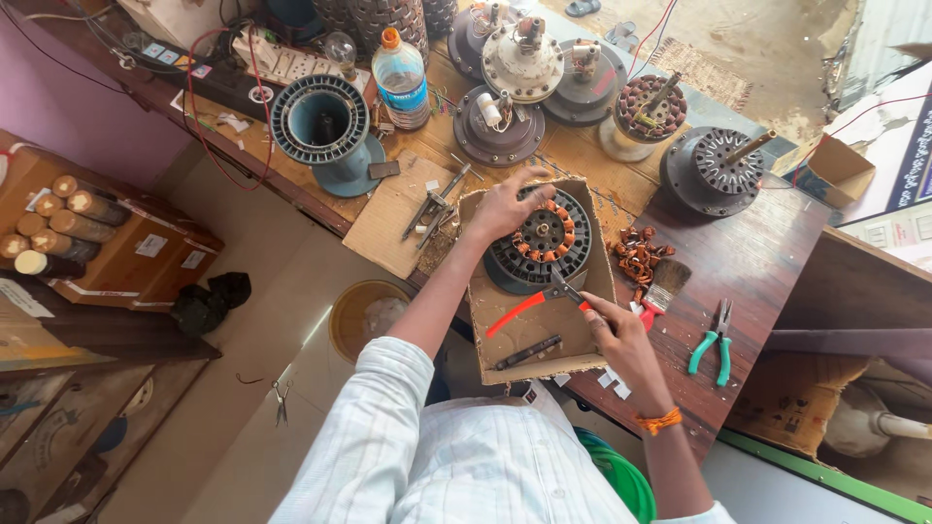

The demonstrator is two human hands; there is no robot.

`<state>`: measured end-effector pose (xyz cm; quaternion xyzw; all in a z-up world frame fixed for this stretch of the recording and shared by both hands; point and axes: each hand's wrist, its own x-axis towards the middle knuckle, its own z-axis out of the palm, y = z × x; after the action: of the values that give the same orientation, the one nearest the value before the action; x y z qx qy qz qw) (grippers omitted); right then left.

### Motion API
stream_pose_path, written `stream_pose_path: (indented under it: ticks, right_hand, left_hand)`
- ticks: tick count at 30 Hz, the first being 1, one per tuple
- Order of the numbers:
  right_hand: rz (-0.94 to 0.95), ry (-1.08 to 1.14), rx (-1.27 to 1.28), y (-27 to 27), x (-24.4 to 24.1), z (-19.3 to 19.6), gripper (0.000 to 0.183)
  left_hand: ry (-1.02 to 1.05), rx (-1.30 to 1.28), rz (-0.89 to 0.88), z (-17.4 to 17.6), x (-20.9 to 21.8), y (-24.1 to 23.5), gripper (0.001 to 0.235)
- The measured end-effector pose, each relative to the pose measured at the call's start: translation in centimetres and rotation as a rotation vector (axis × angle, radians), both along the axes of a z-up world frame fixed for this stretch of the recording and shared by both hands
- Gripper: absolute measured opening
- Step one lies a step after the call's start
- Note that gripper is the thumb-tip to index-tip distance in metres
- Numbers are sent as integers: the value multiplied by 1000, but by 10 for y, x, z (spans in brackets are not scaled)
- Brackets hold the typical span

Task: The person uses pliers to remove copper wire segments from a motor stator. They repeatedly cut and pull out wire pieces from the stator slots, placing the removed pieces on the workbench.

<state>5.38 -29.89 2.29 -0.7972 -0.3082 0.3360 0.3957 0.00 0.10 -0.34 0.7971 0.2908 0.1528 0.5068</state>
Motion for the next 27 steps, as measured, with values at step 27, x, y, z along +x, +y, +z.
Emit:
stream_pose_path:
  ticks: [27]
  right_hand:
    - [-269,680,167,27,-28,16,38]
  left_hand:
    - [-20,165,-331,8,14,3,42]
